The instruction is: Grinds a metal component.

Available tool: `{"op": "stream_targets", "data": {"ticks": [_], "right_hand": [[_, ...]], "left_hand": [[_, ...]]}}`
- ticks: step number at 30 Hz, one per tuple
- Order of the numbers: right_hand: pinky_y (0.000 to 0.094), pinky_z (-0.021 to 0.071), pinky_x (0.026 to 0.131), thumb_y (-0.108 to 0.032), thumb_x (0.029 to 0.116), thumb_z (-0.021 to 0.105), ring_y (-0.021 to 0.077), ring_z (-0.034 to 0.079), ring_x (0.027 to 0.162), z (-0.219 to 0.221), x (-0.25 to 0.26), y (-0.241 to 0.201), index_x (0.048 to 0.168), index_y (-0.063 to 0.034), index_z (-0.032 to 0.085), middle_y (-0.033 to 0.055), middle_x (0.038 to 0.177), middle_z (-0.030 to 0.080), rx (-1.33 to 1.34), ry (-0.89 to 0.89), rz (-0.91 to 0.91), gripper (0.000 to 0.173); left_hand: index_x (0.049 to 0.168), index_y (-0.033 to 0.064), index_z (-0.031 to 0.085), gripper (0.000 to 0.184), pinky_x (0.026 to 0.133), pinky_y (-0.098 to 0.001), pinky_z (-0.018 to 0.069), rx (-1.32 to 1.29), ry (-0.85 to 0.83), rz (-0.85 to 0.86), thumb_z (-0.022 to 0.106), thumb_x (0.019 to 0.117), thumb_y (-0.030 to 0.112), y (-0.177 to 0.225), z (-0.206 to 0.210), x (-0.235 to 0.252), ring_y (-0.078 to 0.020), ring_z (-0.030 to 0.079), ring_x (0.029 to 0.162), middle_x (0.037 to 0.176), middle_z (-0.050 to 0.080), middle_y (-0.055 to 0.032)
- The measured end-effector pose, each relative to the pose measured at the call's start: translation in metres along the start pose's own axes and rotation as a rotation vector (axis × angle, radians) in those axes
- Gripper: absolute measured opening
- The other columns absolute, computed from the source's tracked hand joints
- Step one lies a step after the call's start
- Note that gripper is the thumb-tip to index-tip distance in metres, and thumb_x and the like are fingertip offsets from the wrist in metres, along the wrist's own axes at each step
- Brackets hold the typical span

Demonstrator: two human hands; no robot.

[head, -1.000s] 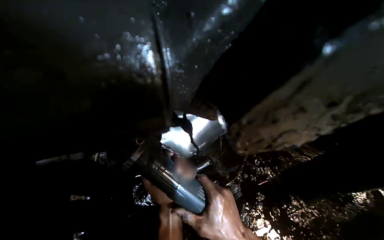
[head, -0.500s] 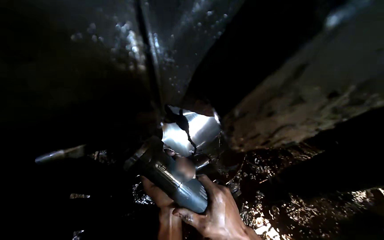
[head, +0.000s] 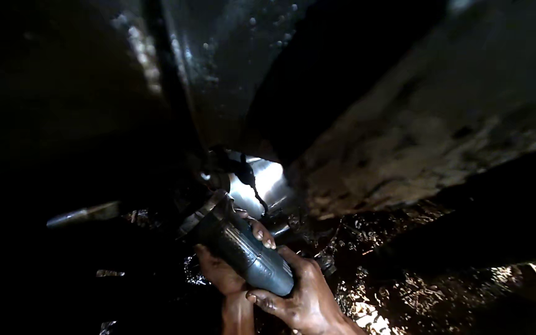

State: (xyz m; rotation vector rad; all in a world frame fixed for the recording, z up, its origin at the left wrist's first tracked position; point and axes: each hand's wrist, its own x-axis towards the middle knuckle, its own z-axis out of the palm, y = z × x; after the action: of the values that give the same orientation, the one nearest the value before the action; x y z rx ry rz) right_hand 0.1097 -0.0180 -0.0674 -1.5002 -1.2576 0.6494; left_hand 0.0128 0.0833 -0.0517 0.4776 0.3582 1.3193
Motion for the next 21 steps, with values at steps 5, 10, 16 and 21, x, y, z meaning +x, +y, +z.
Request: {"op": "stream_targets", "data": {"ticks": [5,10,16,21], "right_hand": [[0.031,0.0614,0.071,-0.072,0.0717,0.078,0.0027,0.07,0.08,-0.001,0.001,0.002,0.109,-0.0135,0.071,-0.0041,0.087,0.074,0.033,0.006,-0.003,0.07],[0.0302,0.0615,0.073,-0.069,0.0724,0.079,0.0029,0.07,0.081,-0.002,-0.001,0.003,0.109,-0.0123,0.071,-0.0033,0.089,0.074,0.073,-0.003,0.029,0.068],[0.0298,0.0616,0.075,-0.069,0.0726,0.08,0.0029,0.07,0.083,-0.002,-0.001,0.005,0.109,-0.0122,0.07,-0.0037,0.09,0.074,0.122,-0.011,0.036,0.067],[0.0289,0.0613,0.075,-0.067,0.0729,0.08,0.0024,0.07,0.083,-0.002,-0.001,0.006,0.109,-0.0118,0.07,-0.0035,0.091,0.074,0.134,-0.011,0.038,0.067]], "left_hand": [[0.102,0.0161,0.061,0.07,0.061,-0.0303,0.0593,0.241,0.185,0.175,0.012,0.1036,0.066,0.0,0.015,-0.006,-0.009,0.067,0.068,0.077,0.066,0.0034],[0.1,0.0165,0.059,0.054,0.067,-0.0228,0.0594,0.359,0.344,0.304,0.013,0.1112,0.042,-0.003,0.031,-0.009,-0.0014,0.069,0.075,0.078,0.068,0.0081],[0.109,0.0112,0.055,0.041,0.072,-0.0168,0.0562,0.517,0.472,0.396,0.018,0.1127,0.029,-0.005,0.041,-0.009,0.0047,0.065,0.078,0.081,0.063,0.0105],[0.107,0.0124,0.055,0.041,0.071,-0.0159,0.056,0.517,0.482,0.397,0.019,0.1129,0.029,-0.005,0.044,-0.009,0.0055,0.064,0.076,0.079,0.063,0.0109]]}}
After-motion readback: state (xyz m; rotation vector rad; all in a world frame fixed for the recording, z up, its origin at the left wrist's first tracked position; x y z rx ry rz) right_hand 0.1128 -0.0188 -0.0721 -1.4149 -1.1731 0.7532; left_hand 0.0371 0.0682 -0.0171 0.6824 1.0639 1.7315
